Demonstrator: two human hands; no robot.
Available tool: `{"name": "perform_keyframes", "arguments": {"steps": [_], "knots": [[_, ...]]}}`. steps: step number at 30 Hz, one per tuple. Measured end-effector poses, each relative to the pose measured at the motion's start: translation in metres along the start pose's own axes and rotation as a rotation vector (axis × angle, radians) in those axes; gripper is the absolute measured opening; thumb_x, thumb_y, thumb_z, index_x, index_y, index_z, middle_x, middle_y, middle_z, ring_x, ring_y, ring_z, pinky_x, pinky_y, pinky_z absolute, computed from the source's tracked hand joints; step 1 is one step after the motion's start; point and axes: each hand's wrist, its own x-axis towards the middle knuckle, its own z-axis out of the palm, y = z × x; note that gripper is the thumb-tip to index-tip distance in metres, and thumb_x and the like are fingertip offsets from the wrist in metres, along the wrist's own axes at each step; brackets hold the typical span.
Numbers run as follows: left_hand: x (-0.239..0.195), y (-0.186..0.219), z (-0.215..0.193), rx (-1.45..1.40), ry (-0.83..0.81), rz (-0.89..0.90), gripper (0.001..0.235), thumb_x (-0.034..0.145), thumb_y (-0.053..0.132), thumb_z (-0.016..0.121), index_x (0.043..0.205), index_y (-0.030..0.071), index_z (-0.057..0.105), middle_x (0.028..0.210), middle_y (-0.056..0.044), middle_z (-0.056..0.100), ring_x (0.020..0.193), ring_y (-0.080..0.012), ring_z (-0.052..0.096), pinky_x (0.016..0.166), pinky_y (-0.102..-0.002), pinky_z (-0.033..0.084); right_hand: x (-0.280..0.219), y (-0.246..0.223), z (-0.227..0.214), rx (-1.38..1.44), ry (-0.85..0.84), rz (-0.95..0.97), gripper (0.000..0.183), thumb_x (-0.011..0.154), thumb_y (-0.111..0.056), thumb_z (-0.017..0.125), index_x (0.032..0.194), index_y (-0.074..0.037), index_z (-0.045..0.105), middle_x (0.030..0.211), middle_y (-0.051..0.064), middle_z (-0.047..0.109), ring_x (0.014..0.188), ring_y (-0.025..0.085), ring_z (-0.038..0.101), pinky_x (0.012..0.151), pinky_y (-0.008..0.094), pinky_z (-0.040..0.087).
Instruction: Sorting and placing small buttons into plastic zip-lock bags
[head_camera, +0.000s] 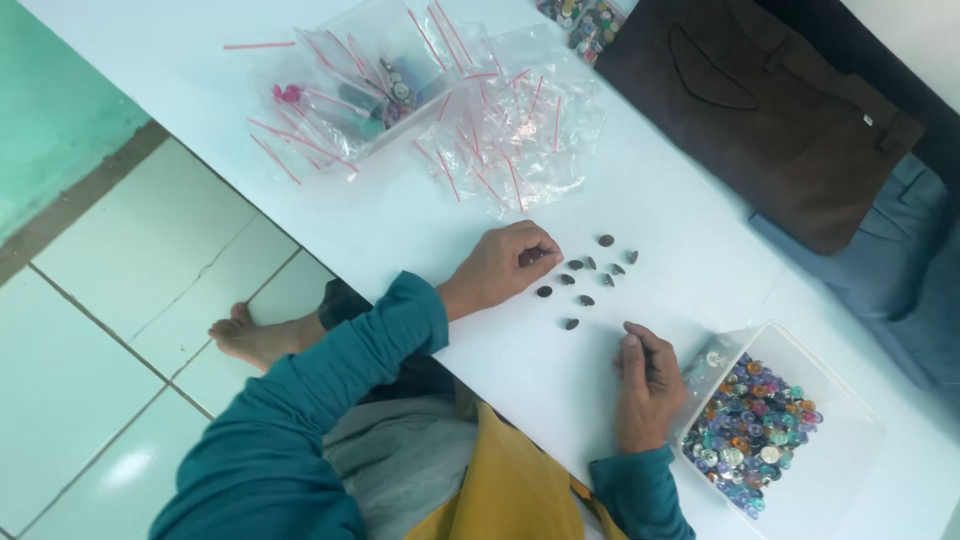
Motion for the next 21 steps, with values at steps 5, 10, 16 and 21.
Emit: {"name": "perform_keyframes", "arguments": {"steps": [5, 10, 16, 21], "knots": [[0.001, -0.009, 0.003, 0.011, -0.04, 0.036, 0.008, 0.096, 0.019, 0.069, 0.093, 0.012, 0.071, 0.087, 0.001, 0.065, 0.07, -0.012, 0.054, 0.065, -0.025, 0.048, 0.002, -0.005, 0.007, -0.005, 0.068, 0.023, 0.019, 0.108, -0.014, 0.059, 0.119, -0.002, 0.069, 0.078, 0.008, 0.062, 0.07, 0.016, 0.057, 0.063, 0.027, 0.051], [-0.005, -0.007, 0.005, 0.036, -0.079, 0.021, 0.011, 0.098, 0.021, 0.065, 0.094, 0.012, 0.07, 0.09, 0.001, 0.065, 0.08, -0.0148, 0.056, 0.068, -0.028, 0.049, 0.011, -0.009, 0.013, -0.151, 0.089, 0.067, 0.02, 0.108, -0.018, 0.061, 0.121, -0.007, 0.071, 0.078, 0.006, 0.063, 0.07, 0.014, 0.059, 0.062, 0.027, 0.051], [-0.015, 0.0, -0.023, 0.038, 0.061, 0.01, 0.017, 0.096, 0.025, 0.07, 0.086, 0.013, 0.062, 0.087, 0.002, 0.065, 0.071, -0.0137, 0.055, 0.064, -0.028, 0.048, 0.041, -0.041, 0.043, -0.3, 0.04, -0.075, 0.018, 0.107, -0.013, 0.064, 0.119, -0.005, 0.075, 0.11, 0.011, 0.07, 0.087, 0.019, 0.06, 0.068, 0.03, 0.048], [-0.021, 0.002, -0.069, -0.103, 0.065, -0.051, 0.034, 0.102, 0.033, 0.066, 0.077, 0.012, 0.058, 0.073, -0.002, 0.065, 0.079, -0.0177, 0.068, 0.064, -0.028, 0.053, 0.083, -0.057, 0.091, -0.618, -0.1, -0.388, 0.014, 0.101, -0.017, 0.074, 0.113, -0.012, 0.079, 0.098, 0.006, 0.071, 0.092, 0.025, 0.069, 0.079, 0.035, 0.053]]}}
